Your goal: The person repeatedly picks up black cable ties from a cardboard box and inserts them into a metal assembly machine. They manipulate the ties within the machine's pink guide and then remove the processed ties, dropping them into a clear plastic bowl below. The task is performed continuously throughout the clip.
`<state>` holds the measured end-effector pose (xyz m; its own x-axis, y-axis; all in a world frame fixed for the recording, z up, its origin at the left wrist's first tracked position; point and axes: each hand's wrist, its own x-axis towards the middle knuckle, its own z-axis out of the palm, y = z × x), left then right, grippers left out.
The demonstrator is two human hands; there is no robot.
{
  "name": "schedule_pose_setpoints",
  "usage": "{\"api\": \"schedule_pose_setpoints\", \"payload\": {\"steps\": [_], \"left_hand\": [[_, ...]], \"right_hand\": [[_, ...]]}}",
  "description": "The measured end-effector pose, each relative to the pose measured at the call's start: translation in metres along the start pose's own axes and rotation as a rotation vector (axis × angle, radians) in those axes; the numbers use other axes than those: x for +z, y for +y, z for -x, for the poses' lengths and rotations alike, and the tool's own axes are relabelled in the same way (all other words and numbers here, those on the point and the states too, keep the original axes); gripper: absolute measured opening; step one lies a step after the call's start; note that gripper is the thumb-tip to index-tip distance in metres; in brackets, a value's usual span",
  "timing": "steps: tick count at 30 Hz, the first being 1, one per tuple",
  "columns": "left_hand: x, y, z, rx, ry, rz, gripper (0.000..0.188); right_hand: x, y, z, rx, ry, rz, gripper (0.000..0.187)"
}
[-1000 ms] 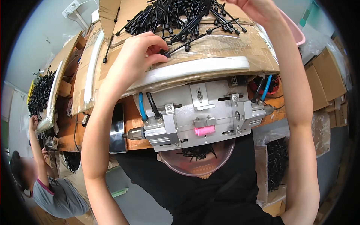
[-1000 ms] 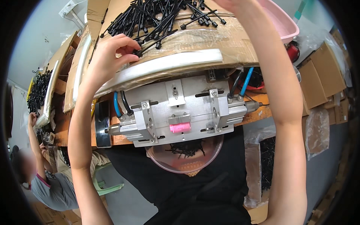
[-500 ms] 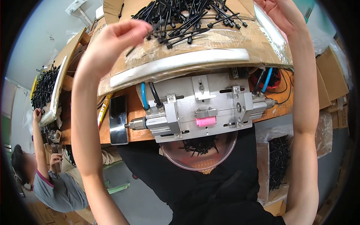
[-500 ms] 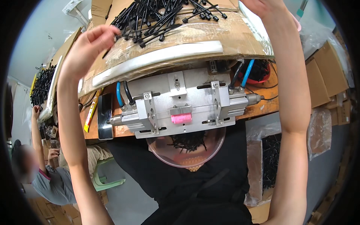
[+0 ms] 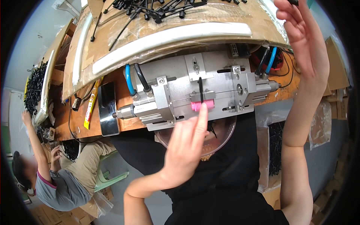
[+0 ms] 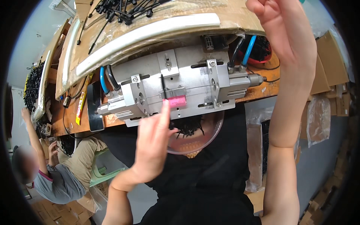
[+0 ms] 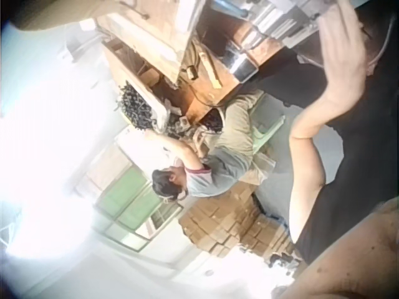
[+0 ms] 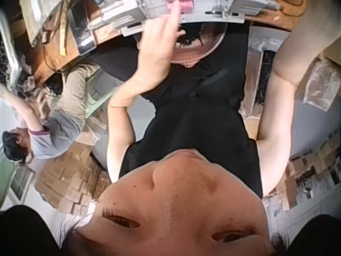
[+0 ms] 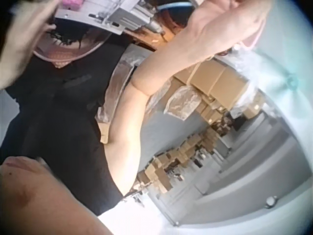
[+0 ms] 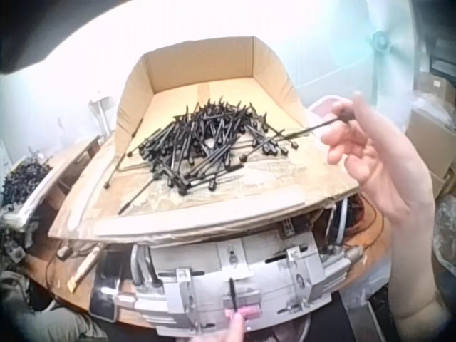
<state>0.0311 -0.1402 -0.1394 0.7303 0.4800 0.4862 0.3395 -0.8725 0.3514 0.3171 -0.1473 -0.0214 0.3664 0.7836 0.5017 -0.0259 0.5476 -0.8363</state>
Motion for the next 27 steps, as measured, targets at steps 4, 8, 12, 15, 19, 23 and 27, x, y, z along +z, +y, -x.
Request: {"api": "schedule_pose_setpoints", "payload": {"steps": [4,8,12,15,19,23,27], "left_hand": [[0.031,0.010,0.007,-0.065,-0.078,-0.133,0.068],[0.032,0.008,0.000,-0.054,-0.089,-0.152,0.071],[0.022,0.012,-0.004,-0.125,-0.160,-0.064,0.074],[-0.002,-0.018,-0.021,0.014,-0.078,0.017,0.067],[-0.049,-0.099,-0.119,0.000,0.345,-0.352,0.038],[-0.073,-0.177,-0.166,-0.234,0.029,-0.181,0.030],[-0.082,-0.167,-0.158,-0.077,-0.038,-0.202,0.019]], "right_hand": [[-0.024,-0.009,0.018,0.027,0.004,0.201,0.027],[-0.020,-0.011,0.038,-0.011,-0.052,0.257,0.030],[0.023,-0.003,0.077,-0.046,0.064,0.492,0.026],[0.053,0.026,0.131,0.067,-0.060,0.684,0.051],[0.063,0.066,0.173,-0.134,-0.252,0.931,0.064],[0.073,0.089,0.181,-0.128,-0.287,0.966,0.063],[0.073,0.097,0.178,-0.103,-0.279,0.977,0.061]]}}
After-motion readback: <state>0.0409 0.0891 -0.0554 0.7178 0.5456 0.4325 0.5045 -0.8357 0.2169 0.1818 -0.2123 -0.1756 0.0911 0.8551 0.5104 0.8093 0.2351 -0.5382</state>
